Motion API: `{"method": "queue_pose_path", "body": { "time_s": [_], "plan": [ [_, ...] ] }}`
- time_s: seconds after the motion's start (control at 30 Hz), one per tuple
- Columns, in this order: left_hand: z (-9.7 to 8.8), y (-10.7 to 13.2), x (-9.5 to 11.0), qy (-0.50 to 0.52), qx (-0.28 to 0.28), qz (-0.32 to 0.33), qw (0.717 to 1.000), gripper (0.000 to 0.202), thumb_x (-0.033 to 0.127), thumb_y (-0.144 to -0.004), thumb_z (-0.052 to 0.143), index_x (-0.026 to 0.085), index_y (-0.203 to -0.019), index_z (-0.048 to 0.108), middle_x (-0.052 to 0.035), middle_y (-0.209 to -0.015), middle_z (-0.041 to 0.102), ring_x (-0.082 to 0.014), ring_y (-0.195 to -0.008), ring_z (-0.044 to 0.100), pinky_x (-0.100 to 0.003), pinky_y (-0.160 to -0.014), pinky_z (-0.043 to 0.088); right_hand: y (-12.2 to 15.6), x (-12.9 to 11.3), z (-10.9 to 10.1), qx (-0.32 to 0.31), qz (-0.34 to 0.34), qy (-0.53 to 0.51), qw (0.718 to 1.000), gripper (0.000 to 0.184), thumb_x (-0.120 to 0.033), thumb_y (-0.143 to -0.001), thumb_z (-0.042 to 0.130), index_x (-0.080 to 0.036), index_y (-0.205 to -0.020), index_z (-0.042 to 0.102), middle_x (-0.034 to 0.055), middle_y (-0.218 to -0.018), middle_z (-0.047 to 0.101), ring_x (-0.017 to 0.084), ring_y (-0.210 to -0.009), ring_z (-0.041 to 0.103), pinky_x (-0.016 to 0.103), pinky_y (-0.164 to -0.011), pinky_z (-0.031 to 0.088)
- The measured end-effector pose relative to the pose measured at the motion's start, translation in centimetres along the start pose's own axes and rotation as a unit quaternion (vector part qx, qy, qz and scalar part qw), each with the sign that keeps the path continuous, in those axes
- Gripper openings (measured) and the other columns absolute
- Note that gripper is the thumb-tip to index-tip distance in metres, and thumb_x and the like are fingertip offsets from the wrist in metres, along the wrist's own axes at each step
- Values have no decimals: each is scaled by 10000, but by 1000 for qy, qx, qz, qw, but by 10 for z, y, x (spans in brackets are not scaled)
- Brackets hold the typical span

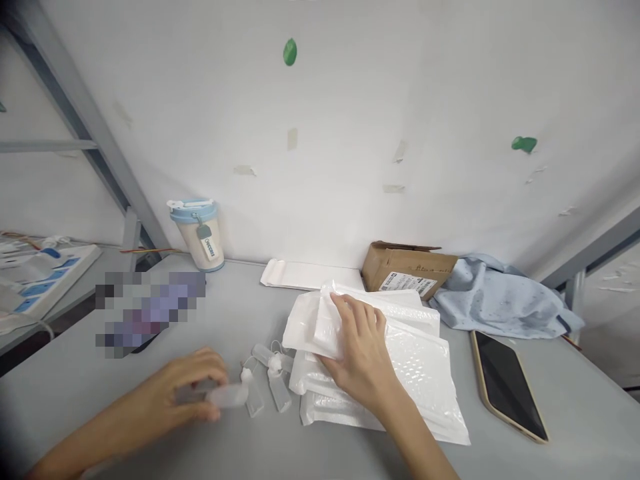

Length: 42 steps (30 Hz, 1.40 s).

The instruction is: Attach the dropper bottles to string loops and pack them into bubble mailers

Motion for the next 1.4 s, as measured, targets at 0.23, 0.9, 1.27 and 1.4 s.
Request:
{"method": "queue_pose_path", "body": {
  "time_s": [0.23, 0.9, 1.27, 1.4],
  "plan": [
    [-25, -43, 89, -169, 223, 229, 932, 145, 266, -827, 602, 233, -948, 674, -27, -781, 641, -185, -764, 531, -302, -670, 437, 4, 5, 10, -19, 19, -13, 1000, 767, -313, -717, 605, -192, -1363, 210, 145, -1212, 474, 320, -1065, 430, 509, -882, 316],
    [23, -17, 34, -153, -36, 158, 975, 204, 55, -761, 527, 219, -838, 620, -19, -951, 626, -191, -956, 507, -302, -814, 423, 5, 21, -4, 64, 86, -23, 994, 629, -397, -753, 604, -206, -1286, 329, 119, -1144, 509, 306, -1039, 459, 481, -886, 337],
    [-46, -27, 81, -126, 154, 191, 961, 232, 250, -918, 436, 243, -1095, 586, -34, -985, 604, -151, -845, 554, -247, -723, 448, 2, 4, -12, 52, 15, -27, 998, 561, -300, -778, 577, -201, -1274, 333, 118, -1132, 509, 287, -1056, 469, 455, -878, 357],
    [-30, -45, 98, -216, 138, 256, 932, 187, 209, -899, 484, 209, -1022, 625, -43, -898, 624, -182, -860, 528, -298, -730, 446, 4, 0, -7, 30, 24, -65, 997, 590, -256, -771, 580, -201, -1294, 311, 113, -1135, 490, 264, -1042, 469, 407, -845, 408]
  ]
}}
Point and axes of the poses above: each hand's wrist, its own y-axis away from the middle knuckle, its own z-axis out of the palm, x = y × z, the point moved 7 cm from there along -y, towards the middle knuckle
